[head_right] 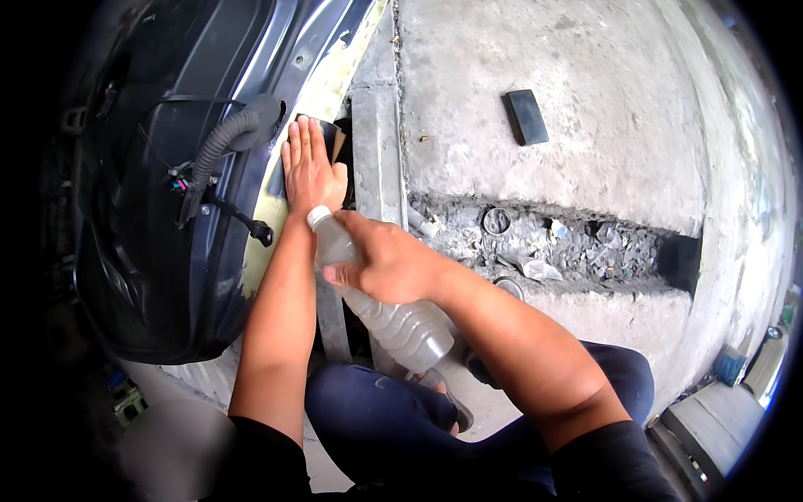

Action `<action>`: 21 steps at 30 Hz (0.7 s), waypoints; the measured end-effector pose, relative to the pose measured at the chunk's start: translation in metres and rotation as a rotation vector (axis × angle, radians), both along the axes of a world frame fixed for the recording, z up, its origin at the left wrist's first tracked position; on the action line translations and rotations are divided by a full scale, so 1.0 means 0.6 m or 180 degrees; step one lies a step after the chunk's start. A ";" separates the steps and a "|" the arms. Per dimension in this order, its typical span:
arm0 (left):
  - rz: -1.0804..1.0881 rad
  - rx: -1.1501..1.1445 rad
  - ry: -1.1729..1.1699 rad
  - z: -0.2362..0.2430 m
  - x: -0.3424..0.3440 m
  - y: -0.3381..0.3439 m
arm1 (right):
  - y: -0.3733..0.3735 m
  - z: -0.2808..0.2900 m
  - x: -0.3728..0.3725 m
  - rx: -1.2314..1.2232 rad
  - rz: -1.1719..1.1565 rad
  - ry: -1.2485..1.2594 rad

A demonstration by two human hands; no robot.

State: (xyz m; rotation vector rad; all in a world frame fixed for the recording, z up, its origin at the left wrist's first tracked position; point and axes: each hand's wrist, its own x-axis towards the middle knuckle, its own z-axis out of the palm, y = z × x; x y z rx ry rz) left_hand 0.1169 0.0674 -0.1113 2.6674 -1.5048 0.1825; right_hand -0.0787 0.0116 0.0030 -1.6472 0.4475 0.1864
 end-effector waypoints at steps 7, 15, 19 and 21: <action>-0.0041 0.0090 0.0393 -0.016 -0.030 0.115 | -0.016 -0.010 -0.029 -0.0142 -0.0053 0.0098; -0.0283 0.0205 0.0523 -0.005 0.003 0.086 | 0.002 -0.014 -0.014 -0.0043 0.0043 0.0174; -0.0257 0.0253 0.0298 -0.010 -0.011 0.132 | -0.005 -0.023 -0.010 -0.0098 0.0019 -0.0028; -0.0317 0.0084 0.0235 -0.004 0.015 0.092 | 0.003 -0.009 0.011 0.0093 0.0076 0.0034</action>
